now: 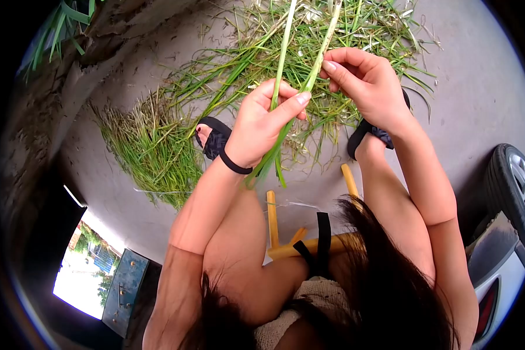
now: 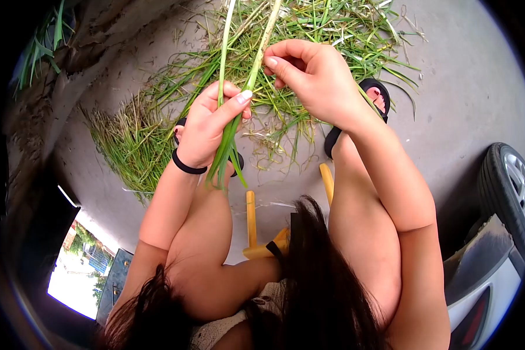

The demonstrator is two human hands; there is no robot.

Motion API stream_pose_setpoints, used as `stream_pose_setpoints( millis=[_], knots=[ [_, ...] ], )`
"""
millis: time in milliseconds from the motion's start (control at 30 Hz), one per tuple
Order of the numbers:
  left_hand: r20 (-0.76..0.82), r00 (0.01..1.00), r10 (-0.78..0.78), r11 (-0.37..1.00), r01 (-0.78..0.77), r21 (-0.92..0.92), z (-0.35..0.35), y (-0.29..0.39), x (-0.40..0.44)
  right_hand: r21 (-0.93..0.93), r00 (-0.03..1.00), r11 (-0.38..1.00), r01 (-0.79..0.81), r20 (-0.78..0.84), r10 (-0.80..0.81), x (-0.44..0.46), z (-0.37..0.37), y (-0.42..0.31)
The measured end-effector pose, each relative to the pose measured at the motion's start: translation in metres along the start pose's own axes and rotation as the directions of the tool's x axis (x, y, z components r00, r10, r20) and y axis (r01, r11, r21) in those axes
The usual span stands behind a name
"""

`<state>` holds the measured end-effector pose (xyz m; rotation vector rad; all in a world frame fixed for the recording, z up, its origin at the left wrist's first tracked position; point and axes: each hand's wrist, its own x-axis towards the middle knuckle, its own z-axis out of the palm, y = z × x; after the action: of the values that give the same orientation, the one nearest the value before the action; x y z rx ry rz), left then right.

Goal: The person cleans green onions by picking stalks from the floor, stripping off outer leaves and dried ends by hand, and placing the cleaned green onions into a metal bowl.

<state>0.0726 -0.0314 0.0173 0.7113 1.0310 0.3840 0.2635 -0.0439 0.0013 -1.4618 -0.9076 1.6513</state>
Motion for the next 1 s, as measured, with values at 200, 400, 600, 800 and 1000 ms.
stream_pose_setpoints(
  millis=[200,400,600,800,1000],
  knots=[
    [-0.064,0.997,0.044,0.999,-0.045,-0.006,0.003,-0.001,0.000,0.035,0.997,0.997,-0.065,0.038,0.064,-0.007,0.004,-0.009],
    [-0.052,0.998,0.043,0.999,-0.042,0.019,0.003,-0.003,-0.001,-0.016,1.000,1.000,0.024,0.011,-0.023,-0.005,0.008,0.000],
    [0.006,1.000,-0.025,0.994,0.025,-0.109,0.006,-0.002,-0.001,-0.095,0.994,0.992,0.088,-0.061,-0.094,-0.006,0.011,0.001],
    [0.112,0.989,-0.101,0.958,0.127,-0.258,0.003,0.006,-0.002,-0.431,0.921,0.851,0.301,-0.101,-0.376,-0.001,0.010,0.004],
    [0.161,0.976,-0.146,0.918,0.194,-0.346,0.003,0.010,-0.005,-0.625,0.808,0.661,0.414,-0.081,-0.583,0.013,0.001,0.005]
  ],
)
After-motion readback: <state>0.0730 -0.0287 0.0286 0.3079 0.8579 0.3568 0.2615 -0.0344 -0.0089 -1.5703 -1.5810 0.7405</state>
